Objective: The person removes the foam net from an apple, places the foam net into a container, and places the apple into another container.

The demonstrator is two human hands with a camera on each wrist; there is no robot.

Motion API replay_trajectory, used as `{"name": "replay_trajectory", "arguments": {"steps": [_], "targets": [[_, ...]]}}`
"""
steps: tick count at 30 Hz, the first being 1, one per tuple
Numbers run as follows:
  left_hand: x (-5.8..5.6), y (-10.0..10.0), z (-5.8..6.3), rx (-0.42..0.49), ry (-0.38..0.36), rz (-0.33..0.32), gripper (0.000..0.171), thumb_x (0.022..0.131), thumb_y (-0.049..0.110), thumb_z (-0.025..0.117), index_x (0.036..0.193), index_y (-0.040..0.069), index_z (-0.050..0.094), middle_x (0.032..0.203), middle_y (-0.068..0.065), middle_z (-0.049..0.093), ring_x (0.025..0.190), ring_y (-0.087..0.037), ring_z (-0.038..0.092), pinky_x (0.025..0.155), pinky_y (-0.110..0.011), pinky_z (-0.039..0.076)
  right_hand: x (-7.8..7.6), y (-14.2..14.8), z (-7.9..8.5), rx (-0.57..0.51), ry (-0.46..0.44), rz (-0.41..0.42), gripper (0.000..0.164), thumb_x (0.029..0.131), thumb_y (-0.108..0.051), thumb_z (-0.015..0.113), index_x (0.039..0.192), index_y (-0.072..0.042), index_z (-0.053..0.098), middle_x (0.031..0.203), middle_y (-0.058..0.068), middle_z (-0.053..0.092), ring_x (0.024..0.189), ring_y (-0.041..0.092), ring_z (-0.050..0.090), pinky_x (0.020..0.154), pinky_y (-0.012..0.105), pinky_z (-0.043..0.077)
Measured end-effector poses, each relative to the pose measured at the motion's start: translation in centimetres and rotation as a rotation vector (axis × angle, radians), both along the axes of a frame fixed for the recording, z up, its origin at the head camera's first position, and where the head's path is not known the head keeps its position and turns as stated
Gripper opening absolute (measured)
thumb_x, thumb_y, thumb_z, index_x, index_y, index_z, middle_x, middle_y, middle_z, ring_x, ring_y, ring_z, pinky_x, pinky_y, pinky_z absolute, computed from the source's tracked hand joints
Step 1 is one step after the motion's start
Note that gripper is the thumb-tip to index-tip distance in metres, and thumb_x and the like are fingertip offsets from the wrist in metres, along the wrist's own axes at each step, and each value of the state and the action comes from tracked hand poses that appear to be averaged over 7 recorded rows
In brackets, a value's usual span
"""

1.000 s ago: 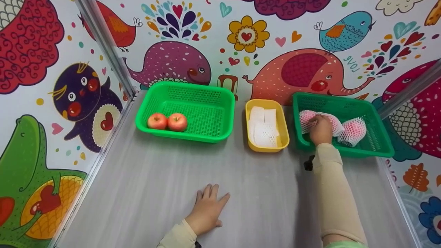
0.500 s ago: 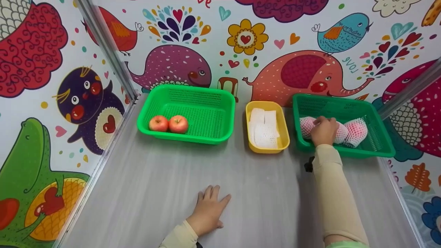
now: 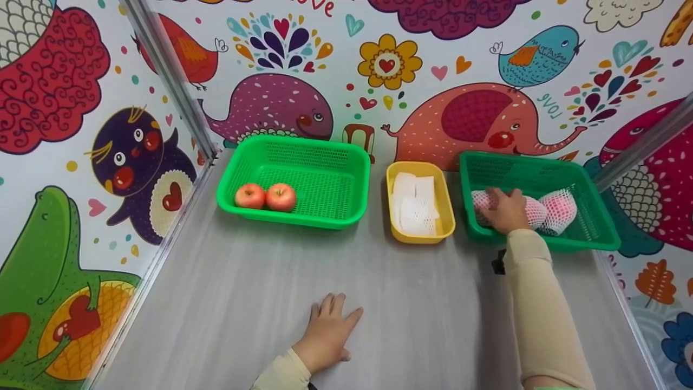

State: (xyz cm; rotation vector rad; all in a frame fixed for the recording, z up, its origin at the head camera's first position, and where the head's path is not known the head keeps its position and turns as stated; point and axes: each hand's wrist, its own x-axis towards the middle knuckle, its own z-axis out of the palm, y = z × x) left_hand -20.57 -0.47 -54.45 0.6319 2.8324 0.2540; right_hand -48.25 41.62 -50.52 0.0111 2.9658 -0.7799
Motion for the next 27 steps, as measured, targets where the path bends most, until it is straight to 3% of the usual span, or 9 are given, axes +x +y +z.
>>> {"name": "replay_trajectory", "arguments": {"steps": [5,10,14,18,22,27], "targets": [[-0.02,-0.11,-0.02,-0.006,0.011,0.002,0.094,0.066,0.04,0.092,0.148,0.019,0.051,0.146,-0.024,0.035,0.135,-0.048,0.033,0.098,-0.071,0.036,-0.42,0.8,-0.55,-0.015,-0.015,0.05,0.071,0.086,-0.028,0.081,0.141,-0.006,0.041,0.137,0.032,0.032,0.124,0.052,0.029,0.098,0.073,0.035],[0.02,-0.07,-0.15,0.009,0.007,0.002,0.094,0.066,0.039,0.092,0.148,0.018,0.051,0.147,-0.024,0.034,0.136,-0.049,0.032,0.098,-0.071,0.035,-0.85,0.9,-0.72,-0.024,-0.033,0.089,0.081,0.084,-0.023,0.082,0.146,-0.004,0.033,0.142,0.032,0.04,0.126,0.055,0.032,0.1,0.073,0.033],[0.14,-0.12,-0.32,0.017,0.018,-0.003,0.094,0.066,0.04,0.092,0.148,0.018,0.051,0.147,-0.024,0.034,0.135,-0.05,0.033,0.097,-0.072,0.037,-0.72,0.95,-0.57,0.005,-0.051,0.111,0.092,0.085,-0.022,0.082,0.156,-0.007,0.025,0.148,0.034,0.035,0.132,0.058,0.027,0.101,0.075,0.03],[0.14,-0.13,-0.3,0.018,0.027,-0.005,0.095,0.065,0.041,0.092,0.147,0.018,0.052,0.146,-0.025,0.035,0.134,-0.05,0.034,0.096,-0.072,0.037,-0.44,0.9,-0.34,0.064,-0.059,0.135,0.089,0.087,-0.026,0.08,0.156,-0.004,0.028,0.145,0.036,0.034,0.13,0.058,0.027,0.1,0.075,0.03],[0.11,-0.06,-0.21,0.026,0.018,0.0,0.095,0.065,0.04,0.093,0.147,0.018,0.052,0.146,-0.025,0.035,0.135,-0.05,0.033,0.096,-0.072,0.037,-0.12,0.74,-0.05,0.098,-0.084,0.105,0.091,0.086,-0.036,0.08,0.155,-0.001,0.031,0.139,0.035,0.033,0.125,0.056,0.028,0.099,0.074,0.033],[0.1,-0.1,-0.14,0.029,0.025,-0.002,0.094,0.065,0.039,0.093,0.147,0.017,0.052,0.146,-0.025,0.035,0.134,-0.05,0.034,0.096,-0.072,0.037,-0.1,0.72,0.02,0.044,-0.069,0.047,0.091,0.082,-0.038,0.083,0.147,-0.001,0.033,0.138,0.032,0.032,0.122,0.053,0.029,0.098,0.073,0.036]]}}
